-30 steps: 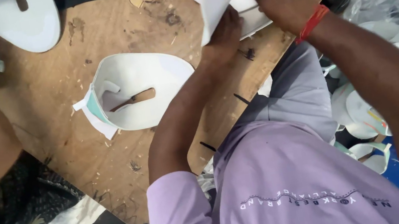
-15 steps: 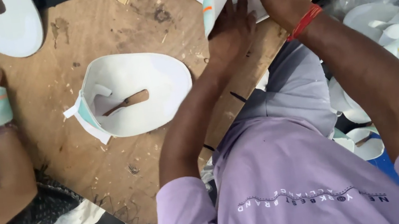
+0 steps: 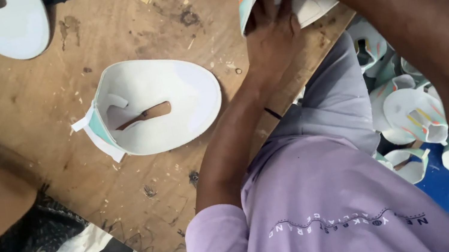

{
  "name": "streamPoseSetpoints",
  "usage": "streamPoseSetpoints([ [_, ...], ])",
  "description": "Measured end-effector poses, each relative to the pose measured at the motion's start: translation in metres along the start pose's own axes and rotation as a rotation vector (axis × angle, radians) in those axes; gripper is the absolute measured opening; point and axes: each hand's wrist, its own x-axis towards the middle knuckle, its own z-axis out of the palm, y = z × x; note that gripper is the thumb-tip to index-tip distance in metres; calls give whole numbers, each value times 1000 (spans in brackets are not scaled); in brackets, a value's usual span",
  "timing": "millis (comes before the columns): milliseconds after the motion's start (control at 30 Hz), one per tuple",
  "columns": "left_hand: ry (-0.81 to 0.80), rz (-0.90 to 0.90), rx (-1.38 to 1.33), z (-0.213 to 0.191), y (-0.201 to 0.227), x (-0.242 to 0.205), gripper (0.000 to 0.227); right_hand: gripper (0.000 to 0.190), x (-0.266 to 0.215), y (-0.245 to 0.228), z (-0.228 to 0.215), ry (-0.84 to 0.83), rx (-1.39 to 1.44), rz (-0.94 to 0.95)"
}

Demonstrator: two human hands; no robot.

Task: The person assembles white slipper components by inserting a white fabric lining into the slipper shell. They repeatedly press and smooth the lining into place with both hands, handling multiple slipper units on a wooden table.

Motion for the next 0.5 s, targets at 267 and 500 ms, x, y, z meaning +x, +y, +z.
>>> streamPoseSetpoints([
  [267,-2,43,-115,9,-15,1,54,41,11,10,-5,-135,63,-18],
  [500,142,209,-177,15,-23,-8,32,38,-50,-83,-33,-34,-456,23],
])
